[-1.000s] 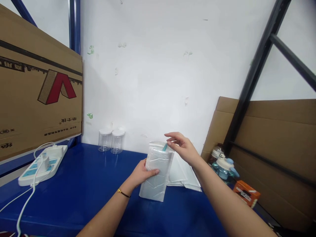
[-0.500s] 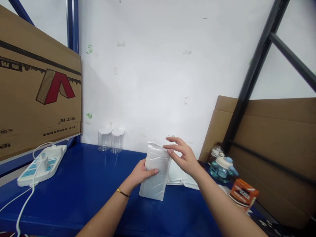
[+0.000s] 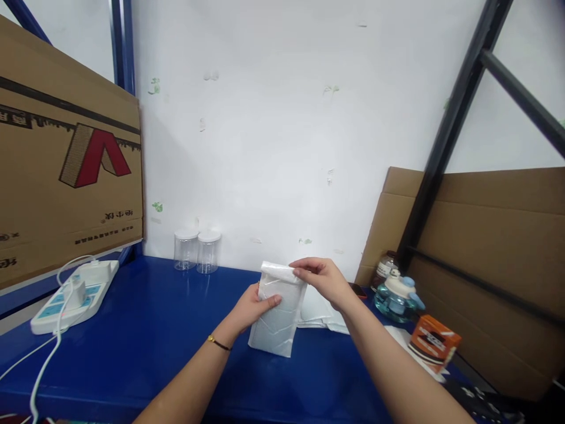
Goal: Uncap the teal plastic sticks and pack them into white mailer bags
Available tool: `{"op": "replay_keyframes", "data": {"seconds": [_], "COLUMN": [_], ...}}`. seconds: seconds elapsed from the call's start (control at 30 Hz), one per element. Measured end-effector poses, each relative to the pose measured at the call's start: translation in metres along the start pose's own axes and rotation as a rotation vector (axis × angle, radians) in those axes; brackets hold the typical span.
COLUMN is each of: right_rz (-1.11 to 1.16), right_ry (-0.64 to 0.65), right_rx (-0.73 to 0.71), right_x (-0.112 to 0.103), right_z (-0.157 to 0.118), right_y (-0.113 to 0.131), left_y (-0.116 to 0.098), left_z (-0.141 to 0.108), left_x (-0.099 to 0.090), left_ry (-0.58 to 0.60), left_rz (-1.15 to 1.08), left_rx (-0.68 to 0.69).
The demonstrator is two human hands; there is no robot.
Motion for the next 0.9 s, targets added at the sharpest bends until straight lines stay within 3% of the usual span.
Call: {"op": "replay_keyframes", "data": {"seconds": [0.07,0.17,0.23,0.3,0.37,0.47,0.57,0.7,0.9], "right_rz": [-0.085,-0.216,-0.227,-0.186,-0.126,-0.188,-0.445,-0.547,-0.524], "right_ry": [-0.013,-0.074,-0.1,-0.095,-0.045,0.078,0.188,0.348,0.249], "right_rx": [-0.031,-0.083,-0.051,0.007,0.028,-0.09,-0.293,-0.318,-0.293], "right_x": [-0.001,-0.003,0.0,0.006,0.014,0.017,0.013,0.015,0.0], "right_z": [0.0,0.001,0.001,0.001,0.001,0.003,0.002,-0.004,-0.006], "right_y": [0.002,0.006,0.004,0.003,0.008,0.028,0.047,0.041,0.04], "left_y": [-0.008,-0.041,-0.064,-0.076,-0.077,-0.069,-0.065,-0.066,-0.055], "left_z": [-0.003,-0.026,-0.044,-0.046,-0.042,-0.033,-0.029,-0.033,-0.042], "left_x": [-0.002,-0.01,0.0,0.021,0.03,0.029,0.028,0.026,0.007], "left_ry": [-0.073,-0.485,-0.715,-0.673,-0.628,-0.559,-0.466,-0.401,-0.268], "left_rz": [0.077,0.287,0.511,0.71,0.755,0.74,0.746,0.721,0.564], "left_rx": [0.076,0.349,0.476,0.48,0.377,0.225,0.235,0.239,0.125]}}
Point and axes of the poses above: each hand's wrist, its own z-axis towards the middle knuckle, its own x-axis out of the palm, y = z × x, the point moved 7 cm from there along z, towards the middle knuckle, and after that the axes turned 15 degrees about -x, right-handed, at the moved point
